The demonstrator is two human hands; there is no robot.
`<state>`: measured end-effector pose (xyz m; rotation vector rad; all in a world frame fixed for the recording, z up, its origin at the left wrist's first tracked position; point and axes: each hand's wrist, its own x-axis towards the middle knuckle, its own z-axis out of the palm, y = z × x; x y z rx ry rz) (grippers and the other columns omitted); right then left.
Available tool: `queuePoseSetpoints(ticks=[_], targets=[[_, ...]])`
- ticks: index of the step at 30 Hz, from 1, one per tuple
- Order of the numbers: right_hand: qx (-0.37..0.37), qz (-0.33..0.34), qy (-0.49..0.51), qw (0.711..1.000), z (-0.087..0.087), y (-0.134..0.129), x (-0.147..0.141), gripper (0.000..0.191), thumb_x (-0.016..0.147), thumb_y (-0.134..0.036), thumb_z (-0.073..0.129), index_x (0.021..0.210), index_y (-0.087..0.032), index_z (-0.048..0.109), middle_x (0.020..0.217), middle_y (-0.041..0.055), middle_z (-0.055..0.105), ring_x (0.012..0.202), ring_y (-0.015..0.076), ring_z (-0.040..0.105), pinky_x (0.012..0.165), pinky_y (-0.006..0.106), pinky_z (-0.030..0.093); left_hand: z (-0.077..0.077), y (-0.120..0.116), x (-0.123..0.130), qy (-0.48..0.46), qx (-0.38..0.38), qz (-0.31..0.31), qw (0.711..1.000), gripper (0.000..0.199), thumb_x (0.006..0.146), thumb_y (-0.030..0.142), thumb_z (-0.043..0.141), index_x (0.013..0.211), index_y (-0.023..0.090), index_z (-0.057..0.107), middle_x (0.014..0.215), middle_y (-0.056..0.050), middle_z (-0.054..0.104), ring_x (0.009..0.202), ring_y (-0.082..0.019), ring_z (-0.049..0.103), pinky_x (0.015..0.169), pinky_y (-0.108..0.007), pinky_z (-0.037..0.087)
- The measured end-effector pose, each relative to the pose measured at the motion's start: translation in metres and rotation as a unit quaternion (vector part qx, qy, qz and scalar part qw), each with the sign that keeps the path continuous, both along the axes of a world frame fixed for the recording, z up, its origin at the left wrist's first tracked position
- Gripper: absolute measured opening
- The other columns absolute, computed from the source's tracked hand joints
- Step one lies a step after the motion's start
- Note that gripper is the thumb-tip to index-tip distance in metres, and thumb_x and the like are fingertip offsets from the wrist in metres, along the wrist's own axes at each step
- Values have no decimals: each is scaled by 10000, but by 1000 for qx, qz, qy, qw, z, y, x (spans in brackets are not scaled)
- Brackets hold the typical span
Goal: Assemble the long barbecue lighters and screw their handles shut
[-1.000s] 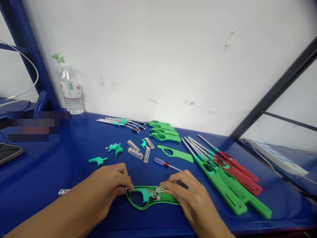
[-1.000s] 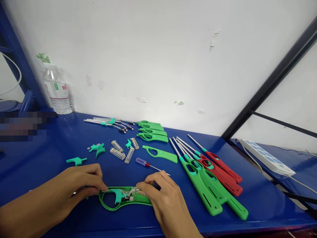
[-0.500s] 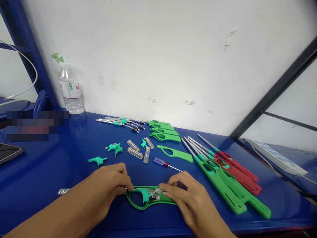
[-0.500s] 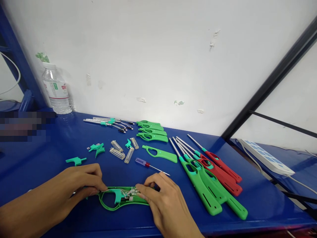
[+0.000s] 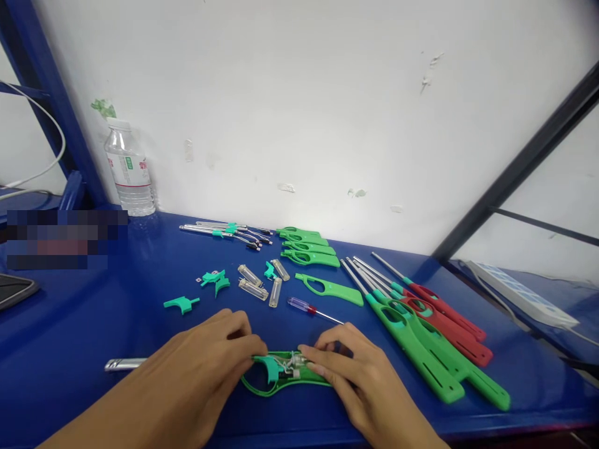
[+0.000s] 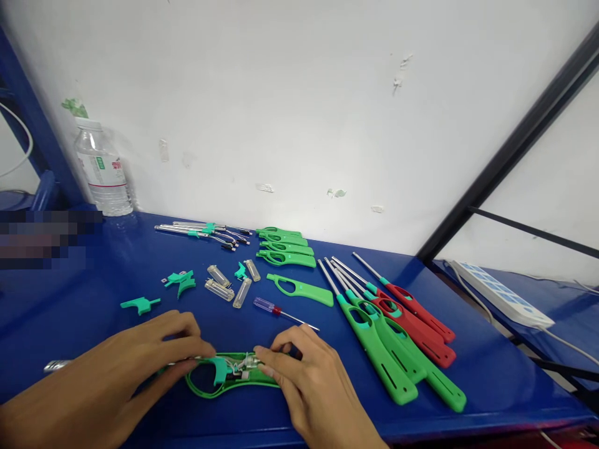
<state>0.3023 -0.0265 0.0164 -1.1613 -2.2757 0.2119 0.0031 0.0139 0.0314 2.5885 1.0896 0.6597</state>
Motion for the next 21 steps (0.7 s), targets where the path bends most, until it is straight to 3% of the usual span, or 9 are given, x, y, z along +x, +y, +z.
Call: queuePoseSetpoints(ticks=[3,7,12,16,21], targets=[[-1,2,4,1000,-1,0,0,423,1140,-94,622,1447,-315,811,1176,56,788,1040,242,778,913,363,654,3,-10,15,-11,-8,-32,999,372,1071,134,522,1169,348,811,1190,-18,766,994,-225,766,842,-322,563],[-13,1,2,1000,-1,0,0,447,1130,-72,633,1467,-314,800,1190,51,785,1058,245,773,920,368,651,4,-12,28,22,-62,-26,997,372,990,134,712,1264,368,802,1324,-43,720,1139,-311,748,941,-426,611],[-21,2,1,1000,-1,0,0,437,1138,-81,630,1471,-309,799,1199,56,781,1070,250,767,958,394,644,2,-5,33,53,-125,-40,990,395,1044,97,641,1307,354,784,1313,-44,676,1183,-304,726,1106,-544,573],[-22,2,8,1000,-2,-1,0,446,1139,-73,620,1470,-312,801,1201,54,782,1069,246,767,940,380,637,-1,-5,32,43,-132,-50,989,372,1065,85,607,1274,341,775,1286,-30,674,1190,-283,712,1177,-546,520],[-23,-3,14,1000,0,-1,-1,450,1130,-67,646,1462,-323,807,1192,42,781,1060,238,767,948,375,625,-7,-5,32,40,-105,-59,992,334,1066,82,572,1174,322,779,1220,-21,689,1101,-261,715,1068,-465,544]])
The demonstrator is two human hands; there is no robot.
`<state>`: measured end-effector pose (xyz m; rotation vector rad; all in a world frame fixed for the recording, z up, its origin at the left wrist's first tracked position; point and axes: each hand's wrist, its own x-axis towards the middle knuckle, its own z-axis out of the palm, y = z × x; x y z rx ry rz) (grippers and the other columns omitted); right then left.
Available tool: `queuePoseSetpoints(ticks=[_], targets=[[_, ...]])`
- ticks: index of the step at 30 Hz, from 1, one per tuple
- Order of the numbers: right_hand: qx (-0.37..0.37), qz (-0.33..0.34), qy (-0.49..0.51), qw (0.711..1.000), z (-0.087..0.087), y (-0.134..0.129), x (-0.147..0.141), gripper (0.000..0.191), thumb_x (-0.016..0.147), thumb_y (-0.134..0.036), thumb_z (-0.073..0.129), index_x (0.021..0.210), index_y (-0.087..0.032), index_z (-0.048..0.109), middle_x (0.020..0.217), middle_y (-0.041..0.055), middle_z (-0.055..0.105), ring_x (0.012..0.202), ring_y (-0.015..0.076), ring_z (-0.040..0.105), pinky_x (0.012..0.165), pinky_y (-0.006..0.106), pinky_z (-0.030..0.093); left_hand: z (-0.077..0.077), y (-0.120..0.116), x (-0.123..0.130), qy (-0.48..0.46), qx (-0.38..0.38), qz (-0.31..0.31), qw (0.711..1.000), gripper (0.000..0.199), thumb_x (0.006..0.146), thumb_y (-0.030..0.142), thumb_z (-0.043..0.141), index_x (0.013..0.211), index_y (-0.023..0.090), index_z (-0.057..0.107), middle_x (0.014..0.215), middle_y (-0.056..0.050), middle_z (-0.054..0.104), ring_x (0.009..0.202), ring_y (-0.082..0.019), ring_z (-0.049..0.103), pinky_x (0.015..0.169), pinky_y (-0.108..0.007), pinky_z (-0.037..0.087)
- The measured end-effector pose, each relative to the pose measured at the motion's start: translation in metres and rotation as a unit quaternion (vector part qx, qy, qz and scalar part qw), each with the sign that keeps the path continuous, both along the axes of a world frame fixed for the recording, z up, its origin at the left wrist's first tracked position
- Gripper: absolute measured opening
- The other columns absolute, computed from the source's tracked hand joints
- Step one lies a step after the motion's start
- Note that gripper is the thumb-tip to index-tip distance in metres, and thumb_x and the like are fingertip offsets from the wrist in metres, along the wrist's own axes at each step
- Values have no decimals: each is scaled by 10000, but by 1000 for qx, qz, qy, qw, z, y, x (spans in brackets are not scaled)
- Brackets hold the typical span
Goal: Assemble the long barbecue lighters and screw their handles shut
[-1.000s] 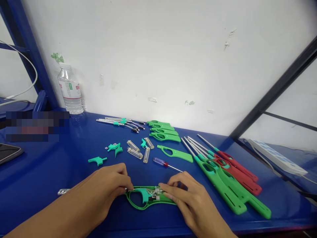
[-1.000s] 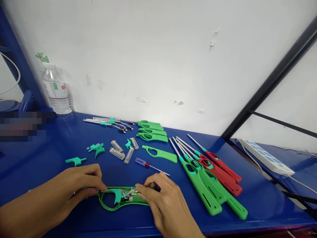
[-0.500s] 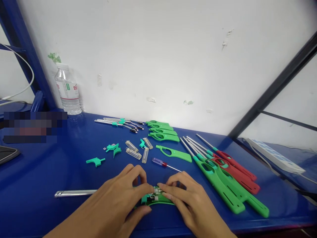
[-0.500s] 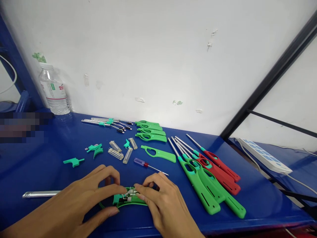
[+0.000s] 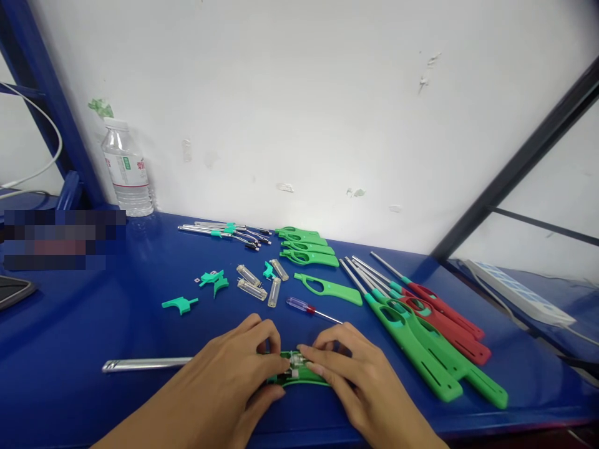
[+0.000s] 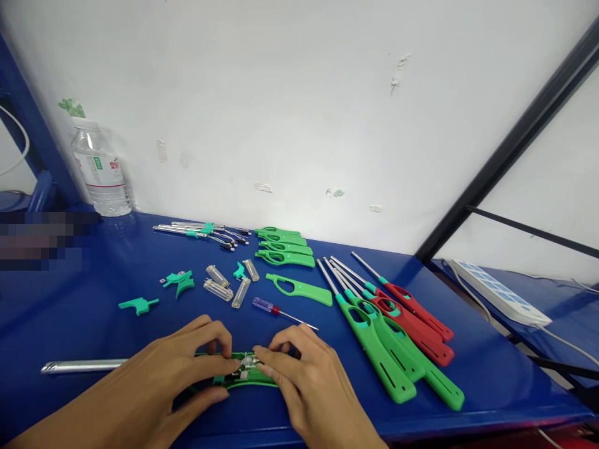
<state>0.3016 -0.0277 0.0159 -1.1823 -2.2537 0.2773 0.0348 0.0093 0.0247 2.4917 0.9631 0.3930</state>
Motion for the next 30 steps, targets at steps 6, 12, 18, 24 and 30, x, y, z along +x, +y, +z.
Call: queuePoseSetpoints(ticks=[6,12,18,24,30], targets=[[-18,-1,-7,1000,1,0,0,430,1129,-75,647,1450,-303,817,1216,59,780,1097,253,766,961,382,625,-4,-1,2,-9,43,-8,999,316,1078,80,546,1113,288,781,1208,-34,706,1076,-259,705,955,-418,557],[-9,-2,-6,1000,-3,1,0,400,1143,-106,643,1442,-302,822,1209,60,781,1090,252,771,972,381,626,10,2,-6,-1,61,8,998,361,1049,81,612,1230,314,819,1240,-33,764,1128,-275,747,1021,-412,572],[-21,-12,-6,1000,0,-1,-1,378,1163,-147,638,1441,-324,824,1212,54,778,1080,244,766,963,372,619,5,22,-54,-49,57,42,996,340,1074,193,569,1158,390,833,1144,44,808,1014,-178,788,920,-252,557],[-23,-12,-3,1000,1,0,-1,363,1180,-180,625,1442,-332,823,1210,53,780,1084,243,766,968,372,614,8,29,-64,-59,-31,76,995,243,959,289,653,991,373,879,1009,38,835,926,-184,799,855,-235,559],[-16,-15,-2,1000,0,1,-1,366,1172,-168,635,1434,-337,826,1197,45,780,1073,239,771,967,366,617,13,36,-56,-65,-78,78,992,181,961,304,697,886,342,857,944,38,810,865,-167,763,812,-233,533]])
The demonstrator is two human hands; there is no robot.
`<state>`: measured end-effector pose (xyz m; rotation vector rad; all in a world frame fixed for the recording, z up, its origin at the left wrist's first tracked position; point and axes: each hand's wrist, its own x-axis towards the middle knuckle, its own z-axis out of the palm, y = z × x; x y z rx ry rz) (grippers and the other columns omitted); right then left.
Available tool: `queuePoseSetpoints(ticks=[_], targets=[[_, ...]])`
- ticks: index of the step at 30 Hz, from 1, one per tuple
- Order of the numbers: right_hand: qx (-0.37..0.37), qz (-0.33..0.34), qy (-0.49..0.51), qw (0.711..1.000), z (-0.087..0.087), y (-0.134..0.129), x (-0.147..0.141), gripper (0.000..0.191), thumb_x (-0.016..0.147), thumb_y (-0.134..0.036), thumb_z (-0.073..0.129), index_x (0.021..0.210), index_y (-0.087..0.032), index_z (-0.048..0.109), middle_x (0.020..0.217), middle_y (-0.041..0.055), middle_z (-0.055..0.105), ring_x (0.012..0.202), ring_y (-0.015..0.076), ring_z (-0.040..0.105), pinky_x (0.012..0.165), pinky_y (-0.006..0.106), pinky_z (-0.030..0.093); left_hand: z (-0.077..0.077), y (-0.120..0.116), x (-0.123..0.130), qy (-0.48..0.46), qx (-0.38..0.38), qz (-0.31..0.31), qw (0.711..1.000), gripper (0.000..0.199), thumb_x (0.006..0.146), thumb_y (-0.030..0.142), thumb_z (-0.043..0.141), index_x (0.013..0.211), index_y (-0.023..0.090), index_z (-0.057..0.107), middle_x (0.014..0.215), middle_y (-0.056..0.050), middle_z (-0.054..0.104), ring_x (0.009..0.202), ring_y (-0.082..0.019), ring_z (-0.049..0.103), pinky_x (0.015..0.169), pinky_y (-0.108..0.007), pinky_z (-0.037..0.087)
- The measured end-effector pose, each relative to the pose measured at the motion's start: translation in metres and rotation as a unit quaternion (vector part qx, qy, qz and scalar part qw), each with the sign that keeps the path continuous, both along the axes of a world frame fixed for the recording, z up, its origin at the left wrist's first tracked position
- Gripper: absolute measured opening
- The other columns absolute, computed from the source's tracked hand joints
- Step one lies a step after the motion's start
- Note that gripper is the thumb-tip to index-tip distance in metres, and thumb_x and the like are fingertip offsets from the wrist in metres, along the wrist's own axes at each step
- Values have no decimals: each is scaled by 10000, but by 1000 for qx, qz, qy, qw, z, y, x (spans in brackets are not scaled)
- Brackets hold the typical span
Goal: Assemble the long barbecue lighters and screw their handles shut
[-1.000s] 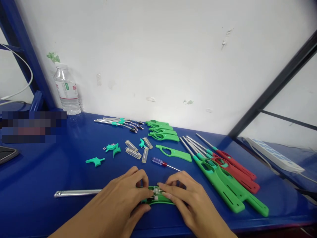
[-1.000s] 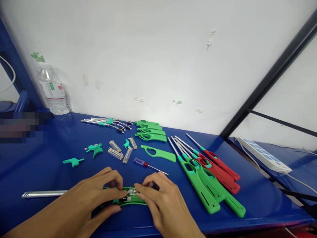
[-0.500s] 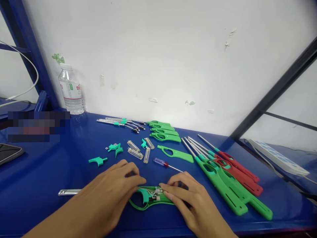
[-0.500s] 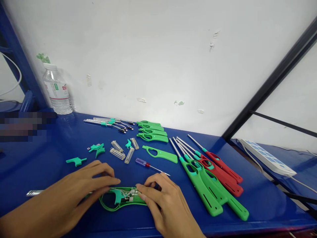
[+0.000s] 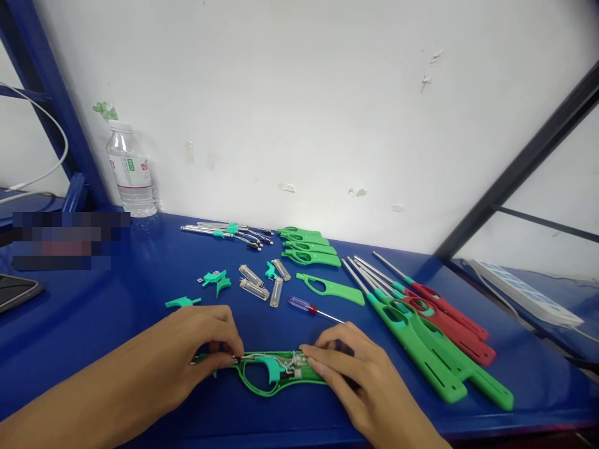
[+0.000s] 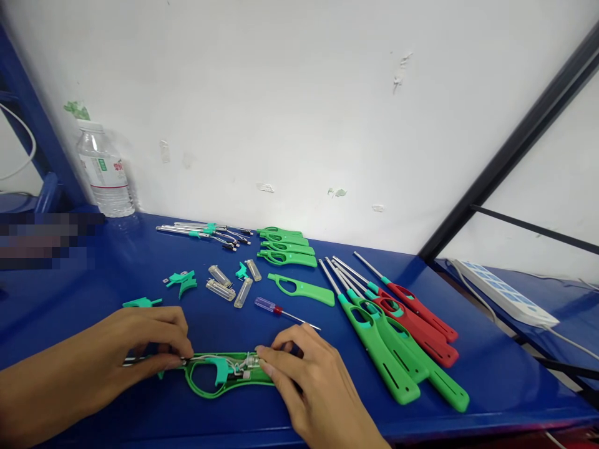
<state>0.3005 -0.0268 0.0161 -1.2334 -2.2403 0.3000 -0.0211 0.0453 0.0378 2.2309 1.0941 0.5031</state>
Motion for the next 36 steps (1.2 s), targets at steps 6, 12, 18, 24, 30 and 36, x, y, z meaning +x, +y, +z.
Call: queuePoseSetpoints(ticks=[6,12,18,24,30,36], targets=[[-5,1,-2,1000,-1,-1,-1,345,1183,-200,634,1429,-341,829,1209,46,776,1076,242,770,937,367,618,-9,2,0,-5,10,6,1000,209,954,233,719,848,350,856,845,52,759,727,-150,667,701,-259,459],[-5,-2,-3,1000,-1,-1,0,346,1183,-197,631,1420,-347,834,1200,43,777,1073,240,771,946,369,618,-10,4,0,-11,20,0,1000,222,953,234,705,833,347,854,818,57,743,664,-139,621,688,-280,439],[-9,-4,1,1000,0,-1,0,332,1193,-217,624,1410,-347,840,1199,44,777,1074,234,772,934,362,617,-3,2,1,2,8,0,1000,209,965,227,713,861,342,854,861,53,775,722,-156,654,677,-288,428],[-13,-5,1,1000,1,-2,-1,340,1194,-209,613,1411,-341,839,1201,48,778,1071,237,775,930,370,623,0,-1,2,13,2,5,1000,202,962,213,706,856,323,838,875,45,775,704,-165,623,683,-295,426],[-1,-9,-10,1000,2,-2,-2,327,1186,-211,626,1393,-338,845,1186,49,784,1061,241,784,925,360,633,-2,1,2,7,-15,3,1000,214,957,218,686,861,330,841,882,45,773,721,-159,625,673,-276,427],[7,-8,-14,1000,0,-1,-1,335,1192,-208,606,1403,-322,841,1187,56,779,1063,241,785,936,371,637,1,2,2,-1,-37,-8,999,251,967,246,663,827,330,854,875,30,755,750,-156,655,681,-260,455]])
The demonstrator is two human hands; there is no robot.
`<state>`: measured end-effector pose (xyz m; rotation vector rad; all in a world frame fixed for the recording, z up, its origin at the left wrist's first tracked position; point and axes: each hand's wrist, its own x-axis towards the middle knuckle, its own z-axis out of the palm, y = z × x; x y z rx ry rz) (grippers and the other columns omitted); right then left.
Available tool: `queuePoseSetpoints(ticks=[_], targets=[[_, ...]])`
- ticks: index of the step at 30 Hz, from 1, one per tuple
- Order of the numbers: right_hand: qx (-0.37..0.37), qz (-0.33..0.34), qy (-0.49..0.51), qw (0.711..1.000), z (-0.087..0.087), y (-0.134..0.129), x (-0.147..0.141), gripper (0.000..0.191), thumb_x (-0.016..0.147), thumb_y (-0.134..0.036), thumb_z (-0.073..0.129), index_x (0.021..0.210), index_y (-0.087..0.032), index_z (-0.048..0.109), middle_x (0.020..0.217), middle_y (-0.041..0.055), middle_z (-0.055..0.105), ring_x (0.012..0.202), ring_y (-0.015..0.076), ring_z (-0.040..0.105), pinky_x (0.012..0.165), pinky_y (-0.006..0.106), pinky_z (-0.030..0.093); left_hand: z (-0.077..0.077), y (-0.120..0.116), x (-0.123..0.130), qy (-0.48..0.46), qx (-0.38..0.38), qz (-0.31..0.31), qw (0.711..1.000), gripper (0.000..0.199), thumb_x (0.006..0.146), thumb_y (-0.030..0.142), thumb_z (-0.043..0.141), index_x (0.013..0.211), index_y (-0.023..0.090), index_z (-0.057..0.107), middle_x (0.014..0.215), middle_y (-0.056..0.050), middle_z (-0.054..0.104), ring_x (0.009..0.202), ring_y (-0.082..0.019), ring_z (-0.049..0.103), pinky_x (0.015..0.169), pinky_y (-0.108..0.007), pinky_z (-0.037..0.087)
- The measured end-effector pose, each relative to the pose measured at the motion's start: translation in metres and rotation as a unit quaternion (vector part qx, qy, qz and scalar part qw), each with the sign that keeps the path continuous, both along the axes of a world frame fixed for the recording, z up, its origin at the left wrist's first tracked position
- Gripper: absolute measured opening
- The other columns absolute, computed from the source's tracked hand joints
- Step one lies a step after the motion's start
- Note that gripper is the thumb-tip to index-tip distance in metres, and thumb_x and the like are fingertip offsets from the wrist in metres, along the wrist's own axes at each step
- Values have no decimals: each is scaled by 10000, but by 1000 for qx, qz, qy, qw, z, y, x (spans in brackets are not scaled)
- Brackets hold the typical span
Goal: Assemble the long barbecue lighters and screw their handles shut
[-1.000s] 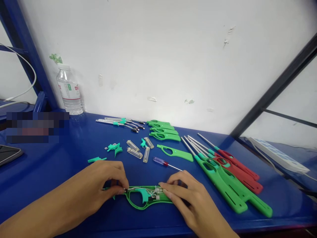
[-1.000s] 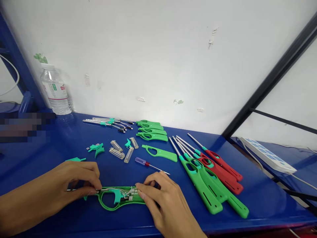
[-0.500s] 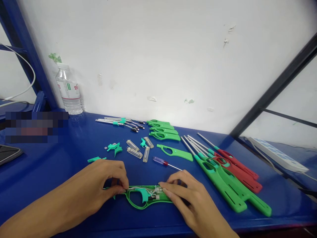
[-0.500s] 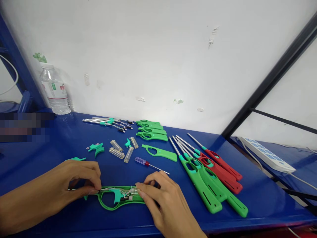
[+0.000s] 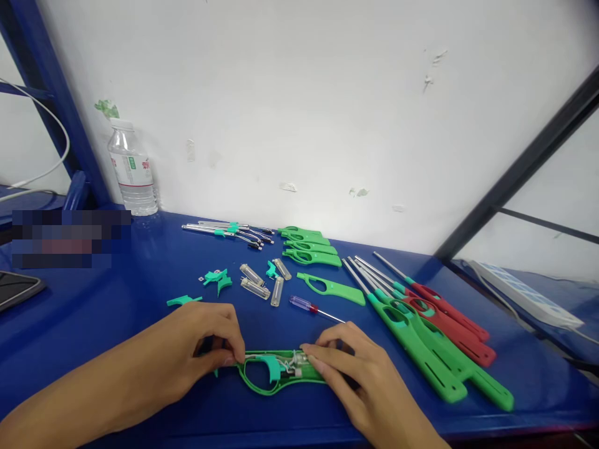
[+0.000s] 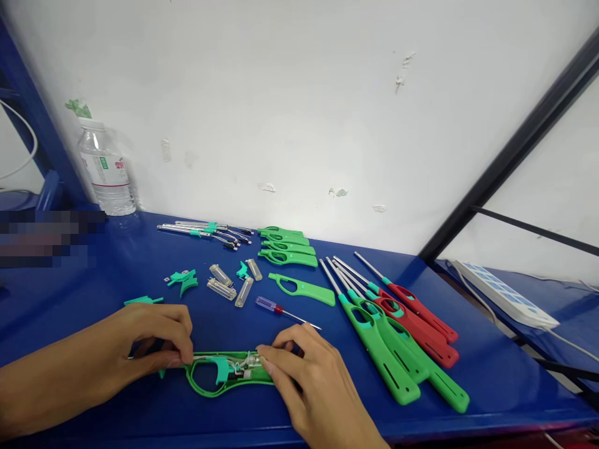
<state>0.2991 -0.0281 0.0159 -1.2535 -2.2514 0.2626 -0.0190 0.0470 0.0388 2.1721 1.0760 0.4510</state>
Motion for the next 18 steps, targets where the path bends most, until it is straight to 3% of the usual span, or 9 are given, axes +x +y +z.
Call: queuePoseSetpoints(ticks=[4,13,18], targets=[[1,0,3,1000,1,0,-1,342,1190,-205,611,1411,-331,839,1177,51,784,1053,234,786,928,361,636,-1,1,0,-2,-18,7,1000,214,949,258,676,838,320,849,906,29,786,811,-168,697,732,-256,496],[11,1,-5,1000,1,1,-1,335,1190,-213,602,1390,-321,848,1166,57,804,1040,234,801,922,354,664,-10,3,0,-9,2,21,1000,217,902,212,683,816,317,853,845,33,768,659,-153,591,664,-280,447],[40,-8,-4,999,-2,1,1,342,1197,-253,595,1481,-306,779,1226,54,836,1113,233,827,1044,368,673,-13,3,0,-10,9,20,1000,192,879,229,716,800,328,861,865,37,800,691,-151,635,652,-277,432]])
